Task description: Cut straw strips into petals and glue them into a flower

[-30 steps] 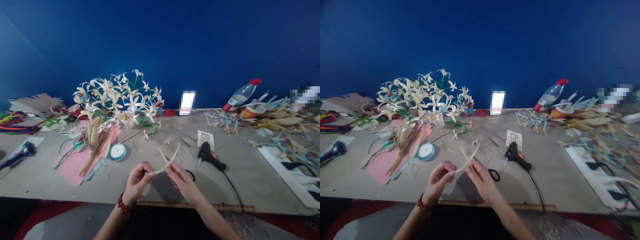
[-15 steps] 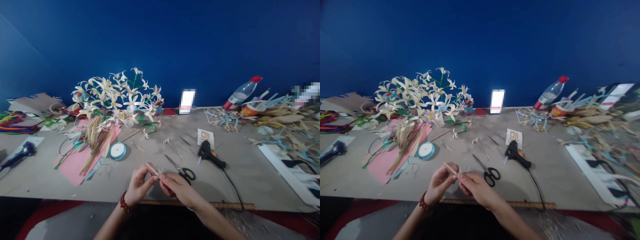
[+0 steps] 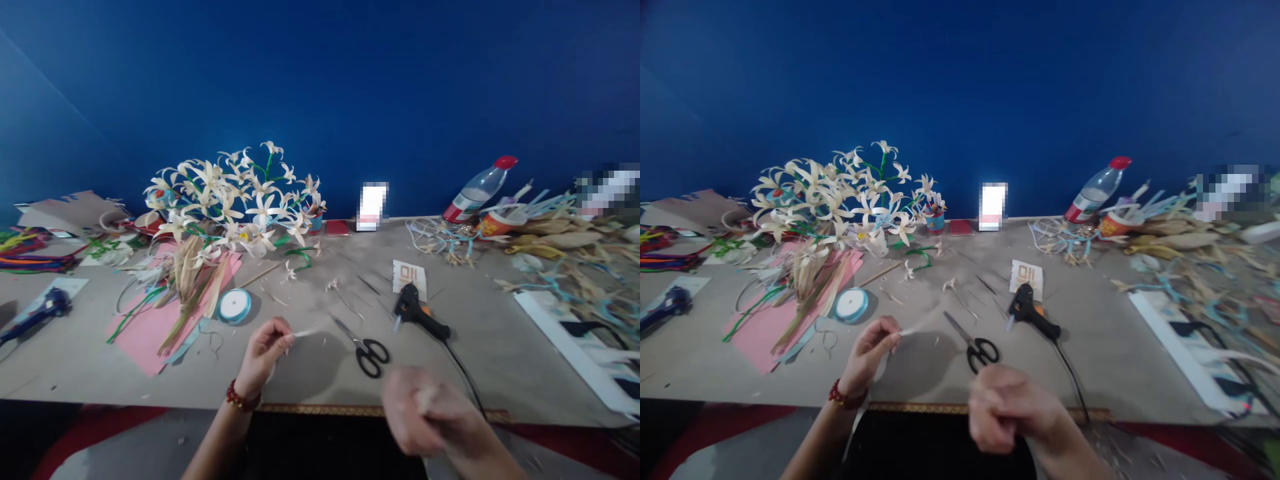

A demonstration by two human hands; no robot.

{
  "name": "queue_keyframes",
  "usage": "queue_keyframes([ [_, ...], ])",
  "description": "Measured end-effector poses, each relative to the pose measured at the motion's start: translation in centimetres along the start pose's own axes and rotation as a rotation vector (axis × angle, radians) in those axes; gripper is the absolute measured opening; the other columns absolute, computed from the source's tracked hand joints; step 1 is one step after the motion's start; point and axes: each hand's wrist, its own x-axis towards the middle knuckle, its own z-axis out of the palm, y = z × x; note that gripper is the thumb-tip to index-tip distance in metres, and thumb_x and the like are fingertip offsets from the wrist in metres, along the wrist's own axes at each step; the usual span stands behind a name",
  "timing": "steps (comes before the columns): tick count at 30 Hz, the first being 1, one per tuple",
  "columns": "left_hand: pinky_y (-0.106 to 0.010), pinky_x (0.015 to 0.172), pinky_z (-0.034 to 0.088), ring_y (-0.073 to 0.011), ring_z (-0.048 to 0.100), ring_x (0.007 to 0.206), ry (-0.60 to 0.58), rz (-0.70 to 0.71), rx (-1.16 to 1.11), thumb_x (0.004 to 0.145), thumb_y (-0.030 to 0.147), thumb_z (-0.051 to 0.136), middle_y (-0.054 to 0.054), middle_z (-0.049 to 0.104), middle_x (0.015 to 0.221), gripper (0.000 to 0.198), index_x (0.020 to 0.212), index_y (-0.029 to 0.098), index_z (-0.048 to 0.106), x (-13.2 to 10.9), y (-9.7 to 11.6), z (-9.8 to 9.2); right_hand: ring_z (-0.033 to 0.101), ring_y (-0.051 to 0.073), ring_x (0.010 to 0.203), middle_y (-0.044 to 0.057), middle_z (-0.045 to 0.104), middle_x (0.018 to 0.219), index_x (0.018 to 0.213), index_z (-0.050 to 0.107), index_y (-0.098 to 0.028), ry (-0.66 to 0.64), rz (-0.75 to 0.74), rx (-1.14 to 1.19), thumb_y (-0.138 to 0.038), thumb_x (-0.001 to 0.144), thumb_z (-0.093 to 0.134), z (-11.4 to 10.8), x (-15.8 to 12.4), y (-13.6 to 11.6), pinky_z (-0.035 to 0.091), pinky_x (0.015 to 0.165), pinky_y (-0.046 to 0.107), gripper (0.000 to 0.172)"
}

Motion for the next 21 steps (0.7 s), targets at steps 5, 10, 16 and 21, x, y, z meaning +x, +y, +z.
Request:
queue_keyframes([
  [5, -0.02, 0.055, 0.035, -0.0072, 0.043, 0.056, 0.053, -0.077, -0.169, 0.083, 0.027, 0.068, 0.001, 0.055, 0.069, 0.017, 0.075, 0.015, 0.059, 0.3, 0.6, 1.3, 0.034, 0.01, 0.038, -0.007, 0.038, 0.051, 0.082, 0.058, -0.02, 0.832, -0.039, -0.653, -0.049, 0.094, 0.041, -5.0, 0.1, -1.9, 0.026, 0.038, 0.021, 0.036],
  [10, -0.019, 0.054, 0.035, -0.0071, 0.044, 0.056, 0.007, -0.098, -0.255, 0.083, 0.027, 0.068, 0.0, 0.056, 0.068, 0.017, 0.077, 0.014, 0.059, 0.0, 1.6, 3.5, 0.066, 0.025, 0.086, 0.014, 0.068, 0.101, 0.117, 0.055, -0.015, 0.992, 0.071, -1.661, -0.021, 0.091, 0.038, -10.1, 3.6, 0.0, 0.05, 0.072, 0.033, 0.031],
  [16, -0.02, 0.055, 0.035, -0.0079, 0.045, 0.059, -0.029, -0.057, -0.248, 0.082, 0.026, 0.068, -0.001, 0.055, 0.071, 0.016, 0.077, 0.014, 0.059, -0.4, 2.2, 3.3, 0.061, 0.032, 0.101, 0.019, 0.065, 0.109, 0.12, 0.058, -0.011, 0.981, 0.024, -1.828, -0.012, 0.087, 0.043, -10.4, 5.1, -0.7, 0.046, 0.09, 0.045, 0.036],
  [21, -0.022, 0.059, 0.036, -0.0089, 0.044, 0.061, -0.09, -0.042, -0.164, 0.084, 0.026, 0.066, 0.0, 0.052, 0.07, 0.015, 0.078, 0.014, 0.058, -0.3, 2.3, 2.2, 0.063, 0.022, 0.099, 0.011, 0.065, 0.112, 0.113, 0.059, -0.02, 0.733, -0.198, -1.557, -0.029, 0.096, 0.044, -4.9, 3.3, -1.2, 0.051, 0.085, 0.033, 0.024],
])
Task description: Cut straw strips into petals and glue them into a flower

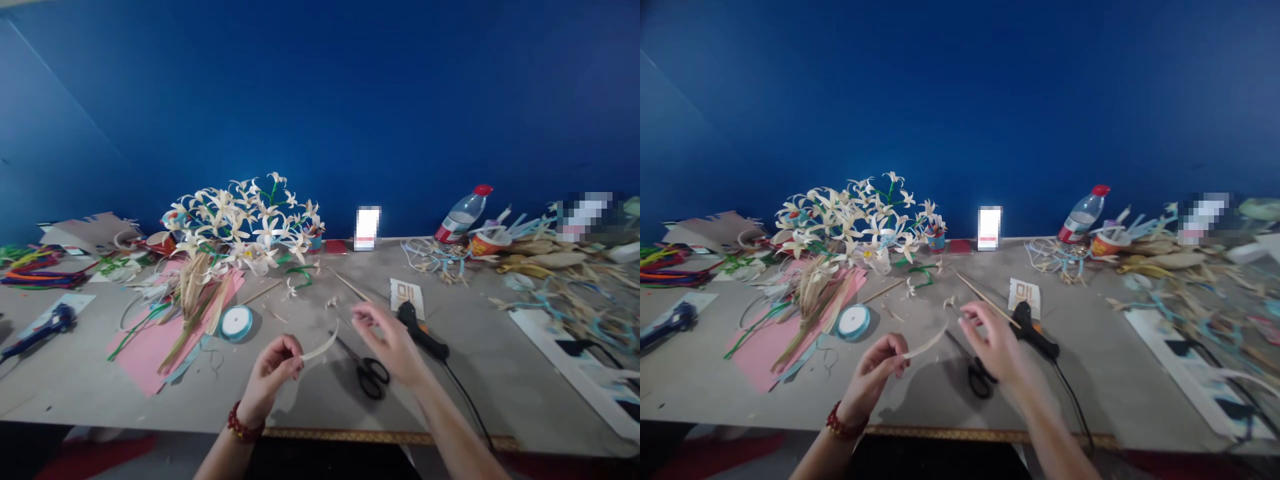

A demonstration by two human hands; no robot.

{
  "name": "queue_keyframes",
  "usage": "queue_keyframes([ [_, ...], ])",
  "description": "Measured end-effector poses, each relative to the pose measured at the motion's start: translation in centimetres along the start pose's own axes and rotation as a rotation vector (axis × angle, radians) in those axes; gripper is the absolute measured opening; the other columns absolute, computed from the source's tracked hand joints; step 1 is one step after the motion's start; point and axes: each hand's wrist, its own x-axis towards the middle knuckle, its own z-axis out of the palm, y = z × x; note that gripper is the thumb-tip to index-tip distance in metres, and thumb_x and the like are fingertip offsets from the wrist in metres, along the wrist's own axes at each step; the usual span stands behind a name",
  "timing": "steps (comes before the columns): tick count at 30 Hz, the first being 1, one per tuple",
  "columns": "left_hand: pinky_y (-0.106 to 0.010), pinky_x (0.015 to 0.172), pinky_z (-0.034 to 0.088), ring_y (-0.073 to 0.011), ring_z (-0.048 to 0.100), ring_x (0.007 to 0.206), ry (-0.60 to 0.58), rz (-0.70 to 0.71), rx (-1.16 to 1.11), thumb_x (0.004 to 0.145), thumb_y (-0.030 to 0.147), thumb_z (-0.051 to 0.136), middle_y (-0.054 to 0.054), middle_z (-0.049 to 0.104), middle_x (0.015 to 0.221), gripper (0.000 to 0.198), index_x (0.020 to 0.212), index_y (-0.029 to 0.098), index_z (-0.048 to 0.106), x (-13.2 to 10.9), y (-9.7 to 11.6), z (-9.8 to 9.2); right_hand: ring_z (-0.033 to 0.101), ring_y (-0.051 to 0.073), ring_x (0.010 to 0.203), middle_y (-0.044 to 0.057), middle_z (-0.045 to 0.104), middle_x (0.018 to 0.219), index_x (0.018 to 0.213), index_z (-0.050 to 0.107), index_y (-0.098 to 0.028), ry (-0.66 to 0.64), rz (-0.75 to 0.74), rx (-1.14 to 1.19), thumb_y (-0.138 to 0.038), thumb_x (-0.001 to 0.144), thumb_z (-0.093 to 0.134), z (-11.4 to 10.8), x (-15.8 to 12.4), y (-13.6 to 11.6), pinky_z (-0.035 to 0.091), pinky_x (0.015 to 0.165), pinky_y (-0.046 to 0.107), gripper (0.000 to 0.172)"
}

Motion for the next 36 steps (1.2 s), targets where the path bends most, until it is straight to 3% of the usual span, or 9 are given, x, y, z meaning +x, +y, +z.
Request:
queue_keyframes([
  [3, -0.022, 0.06, 0.036, -0.0093, 0.045, 0.061, -0.103, -0.065, 0.038, 0.082, 0.026, 0.067, 0.0, 0.051, 0.071, 0.016, 0.077, 0.014, 0.058, 0.5, 0.6, 0.0, 0.047, 0.027, 0.125, 0.012, 0.053, 0.135, 0.129, 0.051, -0.022, -0.102, -0.214, 0.024, -0.034, 0.092, 0.053, -0.3, -1.5, -3.1, 0.039, 0.104, 0.043, 0.039],
  [6, -0.022, 0.059, 0.037, -0.01, 0.046, 0.062, -0.174, -0.107, 0.065, 0.081, 0.026, 0.069, 0.0, 0.052, 0.072, 0.016, 0.076, 0.014, 0.059, 1.1, 1.0, 0.3, 0.055, 0.026, 0.11, 0.011, 0.064, 0.114, 0.111, 0.061, -0.021, -0.163, -0.3, 0.054, -0.032, 0.091, 0.056, 0.4, -1.9, -4.5, 0.04, 0.099, 0.043, 0.023],
  [8, -0.022, 0.06, 0.037, -0.0097, 0.046, 0.061, -0.163, -0.105, 0.033, 0.081, 0.025, 0.069, 0.0, 0.053, 0.071, 0.015, 0.077, 0.013, 0.06, 1.4, 1.1, 0.5, 0.059, 0.021, 0.088, 0.006, 0.066, 0.088, 0.089, 0.062, -0.02, -0.184, -0.249, 0.148, -0.029, 0.093, 0.052, 1.3, -1.9, -4.5, 0.046, 0.085, 0.035, 0.014],
  [10, -0.022, 0.061, 0.038, -0.01, 0.048, 0.062, -0.112, -0.086, -0.07, 0.082, 0.026, 0.067, -0.001, 0.056, 0.072, 0.014, 0.081, 0.014, 0.061, 1.4, 0.8, 0.9, 0.058, 0.018, 0.076, 0.003, 0.062, 0.076, 0.079, 0.059, -0.02, -0.142, -0.135, 0.265, -0.028, 0.095, 0.049, 2.5, -2.1, -4.3, 0.046, 0.073, 0.029, 0.021],
  [13, -0.024, 0.068, 0.04, -0.0118, 0.051, 0.069, -0.021, -0.058, -0.207, 0.083, 0.028, 0.067, -0.003, 0.059, 0.078, 0.015, 0.088, 0.014, 0.063, 1.1, 0.1, 1.8, 0.059, 0.016, 0.077, 0.003, 0.063, 0.079, 0.08, 0.06, -0.019, -0.032, -0.003, 0.413, -0.028, 0.096, 0.049, 4.2, -2.6, -4.4, 0.046, 0.07, 0.026, 0.022],
  [18, -0.022, 0.07, 0.039, -0.0091, 0.045, 0.066, 0.089, -0.02, -0.168, 0.081, 0.022, 0.069, -0.001, 0.056, 0.078, 0.012, 0.075, 0.014, 0.062, 0.7, -0.9, 3.2, 0.062, 0.017, 0.082, 0.003, 0.066, 0.085, 0.084, 0.062, -0.02, -0.009, 0.003, 0.484, -0.03, 0.096, 0.05, 5.0, -3.7, -4.6, 0.047, 0.076, 0.026, 0.02],
  [27, -0.025, 0.067, 0.039, -0.0136, 0.051, 0.067, -0.009, -0.182, -0.167, 0.077, 0.022, 0.065, -0.001, 0.056, 0.07, 0.012, 0.072, 0.015, 0.057, 2.0, 2.1, 0.4, 0.064, 0.025, 0.08, 0.007, 0.067, 0.089, 0.088, 0.059, -0.021, -0.203, 0.171, -0.294, -0.033, 0.086, 0.063, 2.1, -7.0, 0.7, 0.048, 0.066, 0.033, 0.014],
  [32, -0.025, 0.064, 0.038, -0.0136, 0.051, 0.063, -0.171, -0.288, -0.021, 0.076, 0.025, 0.064, -0.002, 0.056, 0.065, 0.017, 0.065, 0.014, 0.056, 4.0, 3.7, -0.4, 0.067, 0.026, 0.084, 0.007, 0.069, 0.089, 0.091, 0.06, -0.02, -0.296, 0.137, -0.419, -0.024, 0.086, 0.061, 2.0, -6.7, 0.5, 0.05, 0.069, 0.033, 0.006],
  [36, -0.025, 0.061, 0.035, -0.0119, 0.049, 0.06, -0.199, -0.307, 0.017, 0.073, 0.028, 0.068, -0.001, 0.056, 0.065, 0.02, 0.065, 0.014, 0.056, 5.2, 3.1, -0.6, 0.068, 0.028, 0.084, 0.009, 0.069, 0.091, 0.092, 0.062, -0.019, -0.336, 0.157, -0.521, -0.018, 0.081, 0.062, 1.6, -6.4, 0.1, 0.05, 0.067, 0.033, 0.011],
])
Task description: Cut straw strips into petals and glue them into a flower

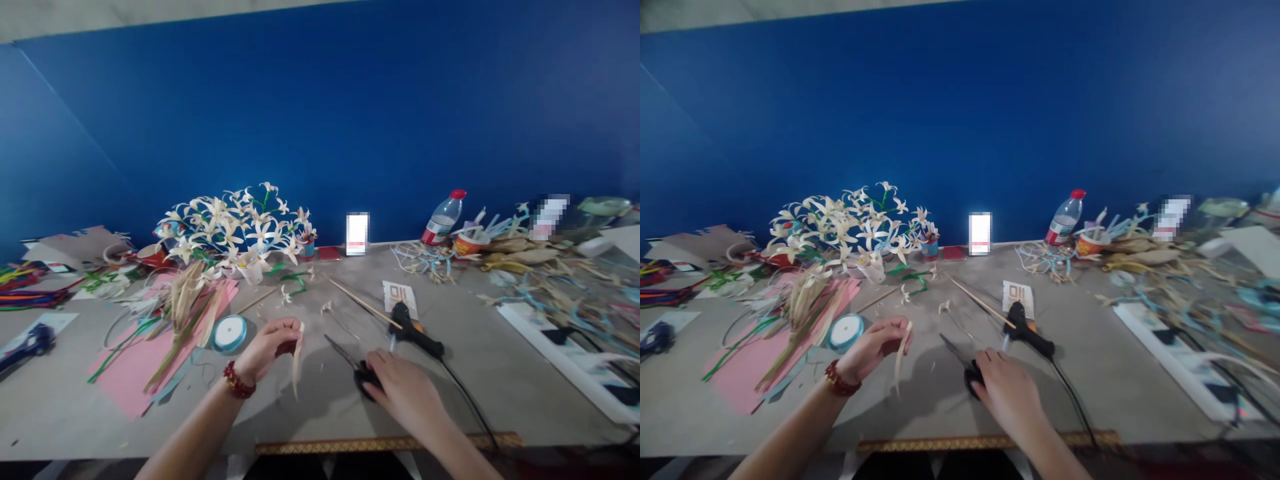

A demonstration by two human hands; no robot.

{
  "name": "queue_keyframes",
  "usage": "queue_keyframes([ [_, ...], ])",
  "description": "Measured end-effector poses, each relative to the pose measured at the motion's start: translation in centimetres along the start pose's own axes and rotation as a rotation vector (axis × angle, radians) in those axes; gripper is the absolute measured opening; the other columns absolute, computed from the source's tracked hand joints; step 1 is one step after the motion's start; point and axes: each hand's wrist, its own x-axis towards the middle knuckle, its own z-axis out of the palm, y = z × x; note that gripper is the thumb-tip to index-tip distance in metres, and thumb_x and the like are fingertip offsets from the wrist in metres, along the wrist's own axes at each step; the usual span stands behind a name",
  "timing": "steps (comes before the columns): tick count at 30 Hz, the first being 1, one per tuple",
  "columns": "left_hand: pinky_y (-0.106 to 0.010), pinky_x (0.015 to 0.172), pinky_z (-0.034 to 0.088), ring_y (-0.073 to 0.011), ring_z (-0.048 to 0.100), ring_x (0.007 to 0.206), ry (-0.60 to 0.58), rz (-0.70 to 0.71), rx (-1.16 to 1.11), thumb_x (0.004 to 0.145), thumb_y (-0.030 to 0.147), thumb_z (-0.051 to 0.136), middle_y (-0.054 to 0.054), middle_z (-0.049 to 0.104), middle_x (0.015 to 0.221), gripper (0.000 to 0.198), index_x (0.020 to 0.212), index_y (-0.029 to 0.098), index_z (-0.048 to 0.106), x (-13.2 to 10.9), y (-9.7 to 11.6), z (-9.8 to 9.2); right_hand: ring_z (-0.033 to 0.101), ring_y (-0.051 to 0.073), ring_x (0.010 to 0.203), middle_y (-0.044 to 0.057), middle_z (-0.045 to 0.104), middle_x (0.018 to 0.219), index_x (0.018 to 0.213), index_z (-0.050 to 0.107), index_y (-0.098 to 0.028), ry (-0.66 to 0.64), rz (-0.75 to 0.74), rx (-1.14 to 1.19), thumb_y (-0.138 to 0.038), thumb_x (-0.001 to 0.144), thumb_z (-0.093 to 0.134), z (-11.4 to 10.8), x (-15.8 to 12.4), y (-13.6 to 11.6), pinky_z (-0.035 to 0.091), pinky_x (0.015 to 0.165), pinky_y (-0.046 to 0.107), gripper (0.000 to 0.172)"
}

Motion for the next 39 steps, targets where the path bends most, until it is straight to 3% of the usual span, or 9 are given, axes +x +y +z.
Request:
queue_keyframes([
  [3, -0.025, 0.061, 0.034, -0.0119, 0.048, 0.059, 0.004, 0.048, -0.04, 0.074, 0.029, 0.068, -0.001, 0.055, 0.063, 0.021, 0.066, 0.015, 0.056, 0.6, -0.8, -0.4, 0.069, 0.028, 0.079, 0.009, 0.07, 0.087, 0.086, 0.062, -0.019, -0.025, 0.054, 0.023, -0.015, 0.079, 0.061, 0.0, 0.0, 0.3, 0.049, 0.064, 0.033, 0.008],
  [5, -0.025, 0.062, 0.035, -0.0123, 0.048, 0.06, 0.023, 0.115, -0.052, 0.075, 0.029, 0.068, 0.0, 0.054, 0.062, 0.021, 0.065, 0.015, 0.056, 0.9, -1.2, -0.6, 0.069, 0.027, 0.078, 0.008, 0.071, 0.084, 0.084, 0.062, -0.02, -0.002, 0.089, 0.172, -0.017, 0.079, 0.06, 0.1, 0.4, 0.4, 0.049, 0.065, 0.034, 0.006],
  [7, -0.025, 0.064, 0.036, -0.0128, 0.048, 0.062, 0.066, 0.198, -0.026, 0.077, 0.029, 0.067, 0.0, 0.054, 0.062, 0.022, 0.064, 0.015, 0.056, 1.0, -1.4, -0.8, 0.067, 0.023, 0.069, 0.005, 0.07, 0.078, 0.085, 0.058, -0.021, -0.004, 0.113, 0.485, -0.026, 0.082, 0.058, 0.1, 1.2, 0.1, 0.049, 0.06, 0.031, 0.006],
  [10, -0.025, 0.066, 0.036, -0.0132, 0.048, 0.063, 0.141, 0.305, 0.034, 0.078, 0.03, 0.066, 0.0, 0.054, 0.062, 0.023, 0.063, 0.015, 0.056, 1.0, -1.3, -1.2, 0.057, 0.012, 0.047, 0.0, 0.067, 0.072, 0.088, 0.05, -0.022, -0.135, 0.097, 1.112, -0.047, 0.084, 0.053, 0.1, 3.5, -1.4, 0.044, 0.045, 0.023, 0.026],
  [13, -0.025, 0.065, 0.037, -0.0137, 0.047, 0.063, 0.225, 0.365, 0.045, 0.076, 0.031, 0.067, 0.0, 0.053, 0.062, 0.023, 0.063, 0.016, 0.056, 0.9, -1.2, -1.5, 0.043, 0.006, 0.036, -0.005, 0.061, 0.064, 0.084, 0.046, -0.021, -0.277, 0.047, 1.404, -0.066, 0.075, 0.059, 0.2, 6.1, -3.8, 0.038, 0.036, 0.018, 0.048],
  [18, -0.024, 0.062, 0.036, -0.0133, 0.044, 0.061, 0.28, 0.398, 0.086, 0.076, 0.036, 0.067, 0.0, 0.05, 0.06, 0.029, 0.061, 0.017, 0.053, 0.7, -1.0, -1.6, 0.038, 0.004, 0.035, -0.007, 0.057, 0.055, 0.079, 0.045, -0.021, -0.433, -0.044, 1.452, -0.074, 0.068, 0.063, 1.1, 8.1, -6.5, 0.03, 0.032, 0.015, 0.057],
  [28, -0.024, 0.062, 0.035, -0.0132, 0.043, 0.063, 0.275, 0.39, 0.157, 0.081, 0.035, 0.065, 0.0, 0.05, 0.063, 0.028, 0.063, 0.017, 0.052, 0.8, -2.4, -1.1, 0.054, 0.011, 0.057, -0.003, 0.053, 0.068, 0.086, 0.046, -0.022, -0.486, -0.013, 1.637, -0.069, 0.073, 0.064, 2.1, 6.5, -6.6, 0.041, 0.043, 0.017, 0.052],
  [39, -0.024, 0.06, 0.035, -0.0126, 0.043, 0.062, 0.271, 0.37, 0.14, 0.082, 0.032, 0.063, 0.001, 0.049, 0.063, 0.025, 0.065, 0.017, 0.052, 0.7, -2.5, -1.2, 0.041, 0.006, 0.043, -0.005, 0.052, 0.059, 0.08, 0.041, -0.023, -0.49, -0.042, 1.562, -0.07, 0.077, 0.058, 2.6, 6.6, -6.7, 0.033, 0.038, 0.015, 0.051],
])
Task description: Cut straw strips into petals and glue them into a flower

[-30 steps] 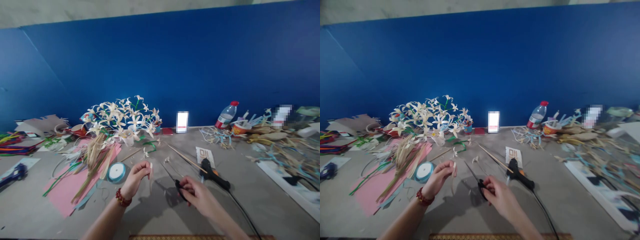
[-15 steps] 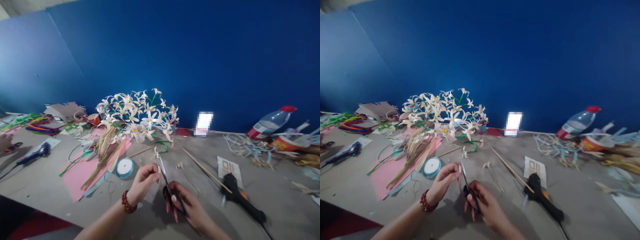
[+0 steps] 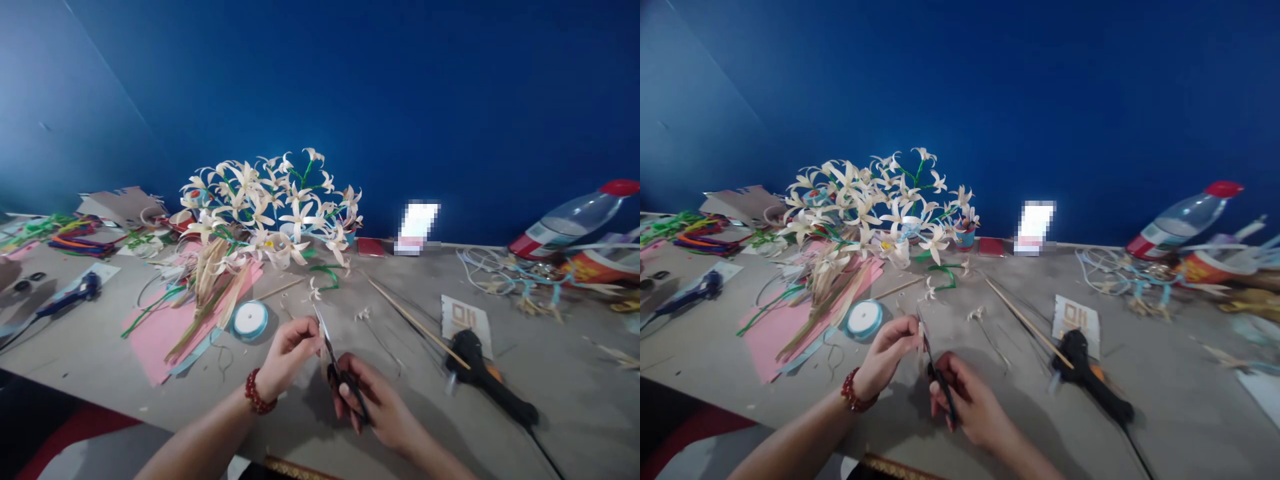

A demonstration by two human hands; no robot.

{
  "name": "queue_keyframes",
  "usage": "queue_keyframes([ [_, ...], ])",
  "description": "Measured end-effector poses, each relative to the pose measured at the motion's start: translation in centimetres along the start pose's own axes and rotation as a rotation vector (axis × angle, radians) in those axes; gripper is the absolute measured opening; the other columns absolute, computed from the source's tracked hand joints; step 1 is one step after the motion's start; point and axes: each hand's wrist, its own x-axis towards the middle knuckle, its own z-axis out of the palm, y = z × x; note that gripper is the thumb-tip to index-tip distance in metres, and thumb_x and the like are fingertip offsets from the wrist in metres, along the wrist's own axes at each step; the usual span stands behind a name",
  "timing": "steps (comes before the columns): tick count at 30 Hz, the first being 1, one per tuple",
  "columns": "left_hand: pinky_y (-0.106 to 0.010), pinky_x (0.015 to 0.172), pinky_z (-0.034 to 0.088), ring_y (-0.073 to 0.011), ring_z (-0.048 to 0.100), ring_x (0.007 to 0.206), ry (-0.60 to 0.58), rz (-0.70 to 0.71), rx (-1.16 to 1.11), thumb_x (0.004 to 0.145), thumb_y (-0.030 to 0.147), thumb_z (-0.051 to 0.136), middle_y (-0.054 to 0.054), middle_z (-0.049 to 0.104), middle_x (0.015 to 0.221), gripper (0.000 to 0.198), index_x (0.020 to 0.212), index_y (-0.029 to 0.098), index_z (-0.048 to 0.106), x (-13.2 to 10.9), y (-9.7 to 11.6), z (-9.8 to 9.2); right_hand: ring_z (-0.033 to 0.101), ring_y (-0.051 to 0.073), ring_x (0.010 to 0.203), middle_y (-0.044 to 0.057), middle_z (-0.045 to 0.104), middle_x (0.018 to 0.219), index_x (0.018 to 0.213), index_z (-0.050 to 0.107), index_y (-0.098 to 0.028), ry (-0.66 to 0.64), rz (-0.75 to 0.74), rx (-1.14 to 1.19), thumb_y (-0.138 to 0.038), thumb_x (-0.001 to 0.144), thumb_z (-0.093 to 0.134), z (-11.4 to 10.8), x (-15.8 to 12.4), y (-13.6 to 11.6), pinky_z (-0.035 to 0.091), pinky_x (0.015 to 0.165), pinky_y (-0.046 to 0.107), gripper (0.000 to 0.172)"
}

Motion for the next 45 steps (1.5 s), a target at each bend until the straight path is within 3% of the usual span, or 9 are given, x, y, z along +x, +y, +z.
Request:
queue_keyframes([
  [12, -0.025, 0.063, 0.039, -0.0139, 0.052, 0.063, -0.037, -0.067, -0.19, 0.079, 0.034, 0.069, -0.002, 0.058, 0.065, 0.024, 0.069, 0.016, 0.056, 0.2, -0.2, -0.1, 0.031, 0.003, 0.034, -0.007, 0.052, 0.049, 0.074, 0.039, -0.022, 0.032, 0.02, -0.015, -0.074, 0.076, 0.056, -0.4, 0.0, 0.1, 0.023, 0.034, 0.016, 0.055],
  [18, -0.023, 0.053, 0.044, -0.013, 0.06, 0.053, -0.306, -0.194, -0.286, 0.081, 0.033, 0.068, -0.003, 0.061, 0.07, 0.025, 0.074, 0.015, 0.053, 0.1, 0.2, -0.2, 0.052, 0.009, 0.056, -0.002, 0.061, 0.071, 0.084, 0.051, -0.021, 0.251, -0.122, 0.117, -0.055, 0.065, 0.079, -1.2, 0.0, -1.1, 0.041, 0.046, 0.018, 0.048],
  [26, -0.019, 0.047, 0.044, -0.008, 0.056, 0.046, -0.488, -0.353, -0.124, 0.083, 0.032, 0.065, -0.001, 0.06, 0.07, 0.022, 0.08, 0.016, 0.051, -0.3, 0.5, 0.1, 0.054, 0.009, 0.062, -0.002, 0.064, 0.076, 0.084, 0.054, -0.02, 0.261, -0.169, 0.233, -0.033, 0.064, 0.084, -1.4, -0.1, -2.2, 0.042, 0.055, 0.019, 0.038],
  [32, -0.021, 0.06, 0.043, -0.0106, 0.052, 0.064, -0.432, -0.114, 0.269, 0.084, 0.023, 0.059, -0.002, 0.058, 0.072, 0.01, 0.078, 0.014, 0.059, 0.0, 0.7, 0.2, 0.054, 0.009, 0.061, -0.005, 0.063, 0.07, 0.081, 0.052, -0.021, 0.277, -0.143, 0.118, -0.026, 0.059, 0.086, -1.4, 0.1, -2.1, 0.041, 0.057, 0.019, 0.041],
  [34, -0.026, 0.067, 0.046, -0.0146, 0.057, 0.071, -0.294, 0.042, 0.396, 0.084, 0.021, 0.057, -0.005, 0.063, 0.078, 0.007, 0.084, 0.015, 0.061, -0.2, 0.6, 0.1, 0.054, 0.009, 0.06, -0.005, 0.063, 0.071, 0.08, 0.052, -0.021, 0.3, -0.138, 0.116, -0.025, 0.057, 0.087, -1.4, 0.2, -1.9, 0.041, 0.057, 0.019, 0.042],
  [37, -0.036, 0.078, 0.047, -0.0213, 0.059, 0.084, 0.026, 0.481, 0.563, 0.08, 0.016, 0.06, -0.009, 0.065, 0.089, 0.009, 0.089, 0.018, 0.063, -0.8, 0.6, 0.0, 0.056, 0.011, 0.063, -0.004, 0.063, 0.072, 0.081, 0.051, -0.021, 0.423, -0.187, 0.174, -0.028, 0.06, 0.085, -1.5, 0.4, -1.5, 0.044, 0.06, 0.021, 0.04],
  [39, -0.036, 0.073, 0.047, -0.021, 0.058, 0.077, 0.094, 0.669, 0.564, 0.078, 0.014, 0.061, -0.007, 0.063, 0.082, 0.007, 0.083, 0.019, 0.064, -1.2, 0.6, 0.2, 0.057, 0.012, 0.065, -0.003, 0.063, 0.073, 0.081, 0.051, -0.021, 0.513, -0.231, 0.206, -0.029, 0.06, 0.085, -1.5, 0.4, -1.5, 0.044, 0.061, 0.021, 0.041],
  [41, -0.031, 0.063, 0.045, -0.0183, 0.056, 0.068, -0.013, 0.582, 0.523, 0.079, 0.017, 0.063, -0.005, 0.061, 0.073, 0.002, 0.08, 0.018, 0.065, -1.4, 0.4, 0.7, 0.057, 0.012, 0.066, -0.004, 0.063, 0.073, 0.079, 0.051, -0.021, 0.542, -0.249, 0.207, -0.028, 0.058, 0.086, -1.4, 0.4, -1.5, 0.044, 0.061, 0.021, 0.041],
  [45, -0.023, 0.054, 0.042, -0.0123, 0.053, 0.058, -0.174, -0.013, 0.209, 0.083, 0.034, 0.065, -0.004, 0.06, 0.07, 0.02, 0.082, 0.014, 0.066, -0.9, -0.7, 2.0, 0.057, 0.011, 0.064, -0.004, 0.063, 0.073, 0.08, 0.053, -0.02, 0.481, -0.251, 0.164, -0.028, 0.061, 0.085, -1.2, 0.2, -1.7, 0.044, 0.06, 0.02, 0.038],
])
